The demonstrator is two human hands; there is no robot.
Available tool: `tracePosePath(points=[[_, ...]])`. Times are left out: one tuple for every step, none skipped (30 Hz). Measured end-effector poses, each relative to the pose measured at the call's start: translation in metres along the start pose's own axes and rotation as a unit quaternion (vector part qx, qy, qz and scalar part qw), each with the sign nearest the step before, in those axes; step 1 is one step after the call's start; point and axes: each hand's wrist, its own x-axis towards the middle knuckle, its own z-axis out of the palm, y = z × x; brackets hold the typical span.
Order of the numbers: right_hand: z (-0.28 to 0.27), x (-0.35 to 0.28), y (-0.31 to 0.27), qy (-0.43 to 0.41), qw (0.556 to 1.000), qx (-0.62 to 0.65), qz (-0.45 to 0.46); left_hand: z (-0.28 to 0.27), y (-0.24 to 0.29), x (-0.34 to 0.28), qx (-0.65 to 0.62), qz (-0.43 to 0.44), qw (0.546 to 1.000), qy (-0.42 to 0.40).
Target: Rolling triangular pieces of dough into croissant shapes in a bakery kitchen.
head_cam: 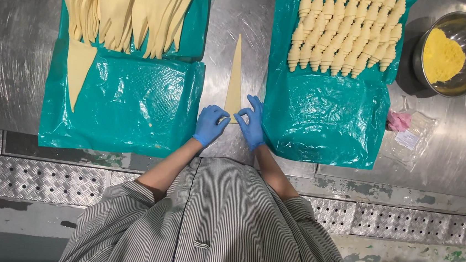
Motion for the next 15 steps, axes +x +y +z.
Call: tracePosePath(points=[[-0.004,0.001,-0.006,-0.002,1.0,0.0,0.001,0.002,-0.001,0.002,0.0,-0.002,1.0,-0.001],[-0.009,0.003,-0.012,-0.001,1.0,-0.005,-0.022,0.004,-0.003,0.004,0.001,-0.007,1.0,0.0],[-0.013,0.005,-0.018,0.001,0.999,-0.01,-0.046,0.007,-0.004,0.006,0.001,-0.012,1.0,0.0],[-0.011,0.007,-0.016,-0.001,0.999,-0.01,-0.044,0.007,-0.006,0.007,0.001,-0.014,1.0,0.0],[-0.009,0.007,-0.014,0.0,0.999,-0.017,-0.039,0.008,-0.007,0.008,-0.006,-0.031,1.0,0.004],[-0.008,0.008,-0.013,0.002,0.999,-0.025,-0.034,0.009,-0.007,0.008,-0.013,-0.047,0.999,0.009],[-0.005,0.01,-0.01,0.001,0.999,-0.025,-0.035,0.009,-0.012,0.007,-0.013,-0.048,0.999,0.01],[-0.002,0.012,-0.008,0.016,0.999,-0.016,-0.029,0.009,-0.017,0.007,0.027,0.083,0.996,0.001],[0.002,0.011,-0.007,0.031,0.999,-0.006,-0.021,0.008,-0.022,0.004,0.066,0.211,0.975,-0.011],[0.002,0.014,-0.007,0.028,0.999,-0.005,-0.019,0.01,-0.027,0.0,0.065,0.208,0.976,-0.013],[0.001,0.017,-0.006,0.023,1.0,-0.007,-0.012,0.013,-0.031,-0.005,0.093,0.244,0.963,-0.06],[0.001,0.019,-0.006,0.018,1.0,-0.008,-0.005,0.016,-0.034,-0.01,0.12,0.28,0.947,-0.107],[-0.001,0.022,-0.004,0.019,1.0,-0.008,-0.006,0.015,-0.036,-0.008,0.12,0.28,0.946,-0.107],[-0.002,0.026,-0.003,0.016,0.999,0.015,-0.026,0.015,-0.036,-0.006,0.144,0.284,0.943,-0.099],[-0.004,0.022,-0.003,0.011,0.998,0.038,-0.042,0.014,-0.035,-0.012,0.165,0.285,0.939,-0.096]])
